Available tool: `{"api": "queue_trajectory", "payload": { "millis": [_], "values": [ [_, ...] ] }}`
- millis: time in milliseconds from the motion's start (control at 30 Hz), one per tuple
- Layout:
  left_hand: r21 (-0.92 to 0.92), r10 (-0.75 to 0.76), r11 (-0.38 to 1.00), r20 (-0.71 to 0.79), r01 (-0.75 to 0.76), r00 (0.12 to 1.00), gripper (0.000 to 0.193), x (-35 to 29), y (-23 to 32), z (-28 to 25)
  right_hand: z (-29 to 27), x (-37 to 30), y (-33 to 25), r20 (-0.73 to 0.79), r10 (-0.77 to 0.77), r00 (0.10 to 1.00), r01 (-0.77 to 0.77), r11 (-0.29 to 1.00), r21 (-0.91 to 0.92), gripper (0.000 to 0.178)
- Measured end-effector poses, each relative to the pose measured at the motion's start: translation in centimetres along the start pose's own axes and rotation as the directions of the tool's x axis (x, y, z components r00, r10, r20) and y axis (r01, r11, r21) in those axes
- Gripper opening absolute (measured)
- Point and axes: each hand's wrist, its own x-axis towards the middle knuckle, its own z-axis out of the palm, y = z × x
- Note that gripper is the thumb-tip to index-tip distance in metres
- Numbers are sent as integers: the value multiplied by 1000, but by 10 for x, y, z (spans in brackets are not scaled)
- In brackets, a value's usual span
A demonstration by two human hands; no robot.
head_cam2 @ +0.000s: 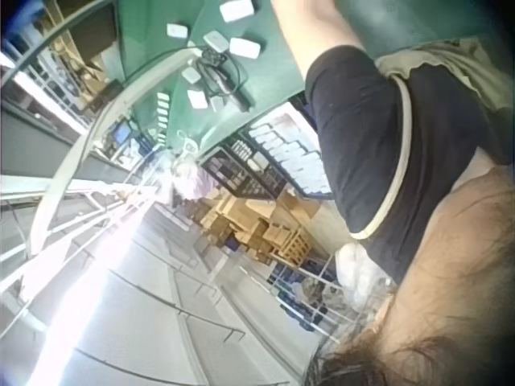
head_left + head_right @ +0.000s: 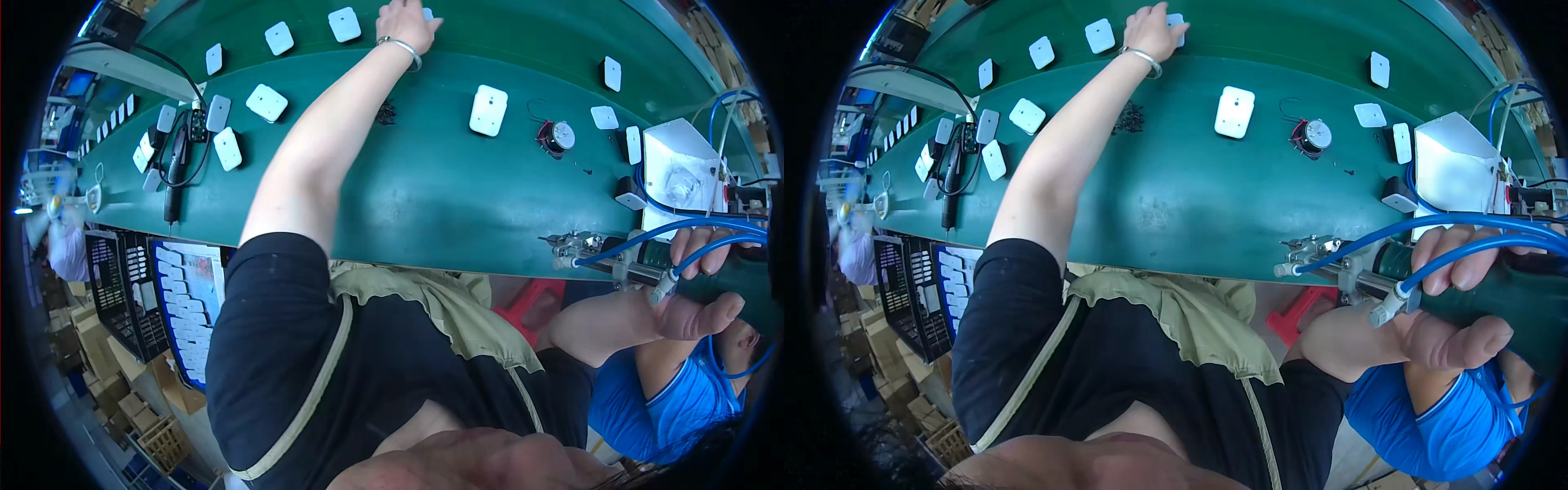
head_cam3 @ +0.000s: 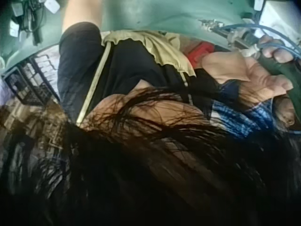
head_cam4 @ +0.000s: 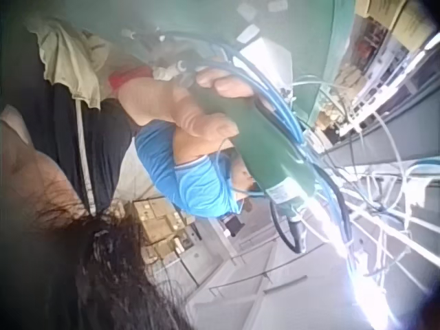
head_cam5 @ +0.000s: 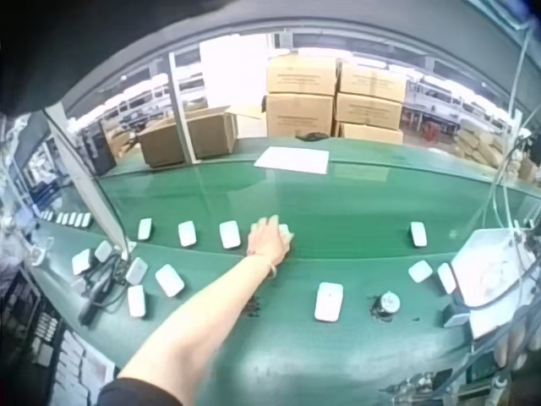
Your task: The person assembles small white electronic components using a pneumatic screwdriver to drive screws into them.
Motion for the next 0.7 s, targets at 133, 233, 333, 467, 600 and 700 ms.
{"api": "queue_trajectory", "payload": {
  "millis": [133, 233, 333, 467, 600, 700],
  "values": [
    [-580, 150, 752, 612, 313, 777, 78, -51, 42, -49, -7, 5, 9, 24, 2, 1000, -1, 1000, -18, 52],
    [-530, 190, 798, 671, 285, 717, 73, -75, 54, -37, -3, 13, 14, 39, 15, 999, -15, 1000, 9, 52],
    [-590, 246, 755, 660, 288, 710, 60, -85, 56, -13, -2, 16, 14, 17, 36, 999, -37, 999, 18, 51],
    [-574, 150, 767, 595, 287, 790, 43, -94, 76, -33, 1, 13, 15, -46, 40, 998, -40, 999, -1, 51],
    [-648, 226, 744, 476, 165, 850, 41, -118, 85, -55, 33, 23, 32, -296, -198, 934, 194, 980, -45, 43],
    [-772, 322, 367, 629, 518, 708, 36, -159, 87, -83, 25, 26, 27, -105, -116, 988, 96, 979, -180, 38]
  ]
}}
